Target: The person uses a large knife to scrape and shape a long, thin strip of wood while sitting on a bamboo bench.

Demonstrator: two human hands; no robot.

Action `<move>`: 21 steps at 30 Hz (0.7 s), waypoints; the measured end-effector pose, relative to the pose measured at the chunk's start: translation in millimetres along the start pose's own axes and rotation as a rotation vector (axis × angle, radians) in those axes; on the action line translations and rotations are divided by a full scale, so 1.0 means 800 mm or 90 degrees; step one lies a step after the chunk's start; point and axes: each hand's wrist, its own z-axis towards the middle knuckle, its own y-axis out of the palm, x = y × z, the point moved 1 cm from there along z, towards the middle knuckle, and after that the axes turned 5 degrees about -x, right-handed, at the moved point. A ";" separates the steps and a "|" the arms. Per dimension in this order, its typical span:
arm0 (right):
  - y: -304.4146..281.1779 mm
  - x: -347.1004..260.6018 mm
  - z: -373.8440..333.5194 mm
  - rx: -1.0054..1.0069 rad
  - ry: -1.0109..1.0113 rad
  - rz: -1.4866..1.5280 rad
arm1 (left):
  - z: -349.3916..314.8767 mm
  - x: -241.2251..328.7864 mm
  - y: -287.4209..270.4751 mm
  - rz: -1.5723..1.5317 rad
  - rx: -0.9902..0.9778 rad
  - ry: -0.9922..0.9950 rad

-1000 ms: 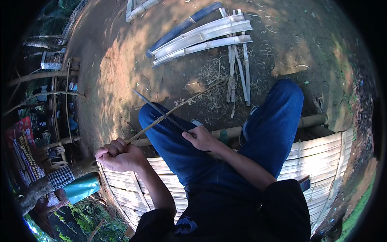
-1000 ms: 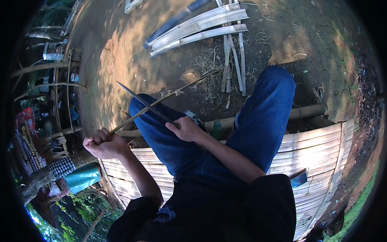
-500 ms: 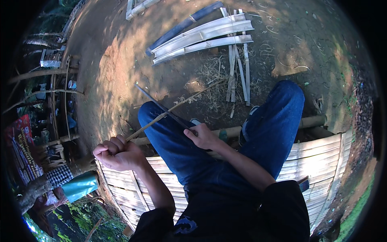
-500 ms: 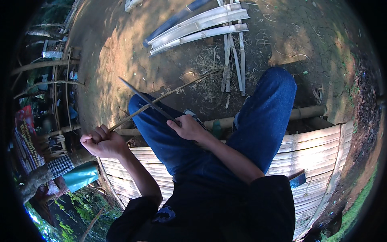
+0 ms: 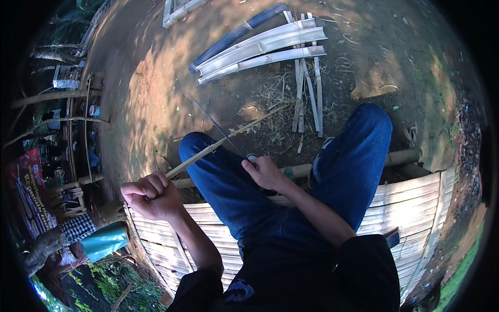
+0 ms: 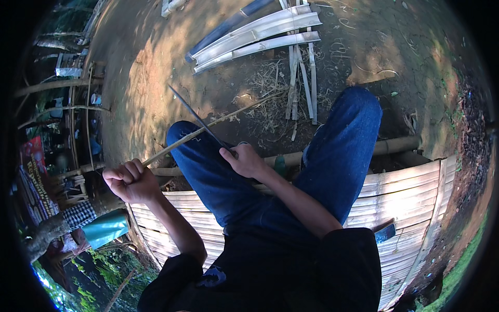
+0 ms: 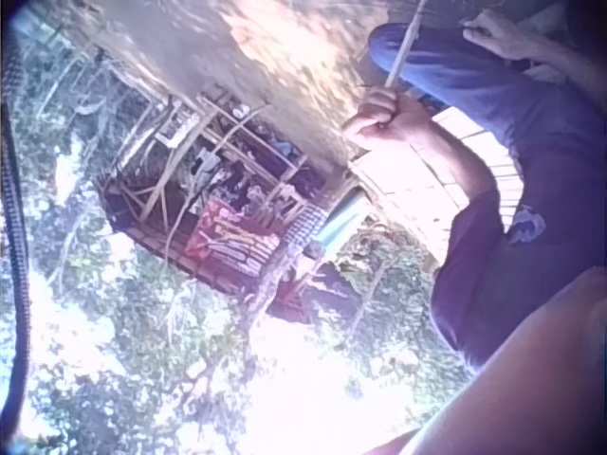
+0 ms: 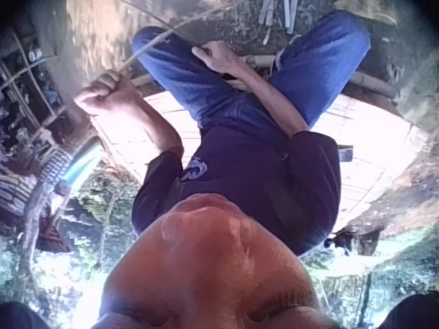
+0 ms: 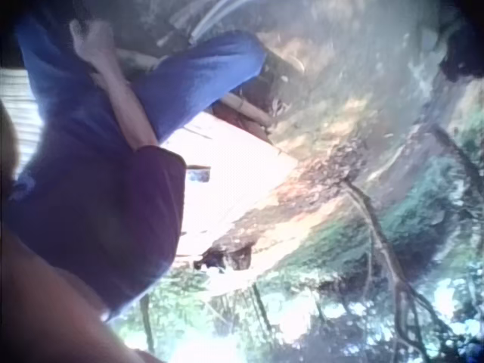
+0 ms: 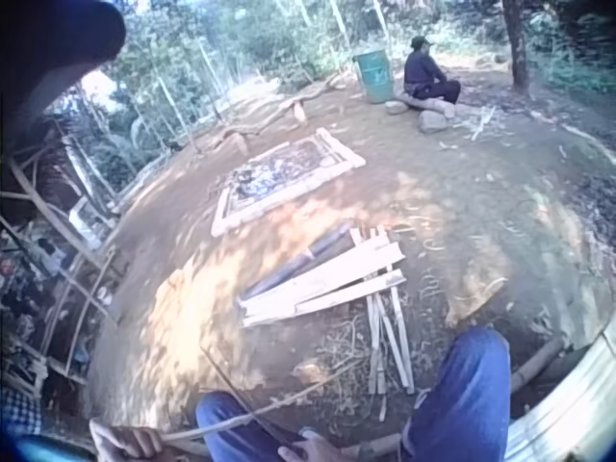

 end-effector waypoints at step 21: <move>-0.001 -0.001 0.002 0.004 -0.121 -0.041 | -0.003 -0.005 0.029 -0.005 0.010 0.038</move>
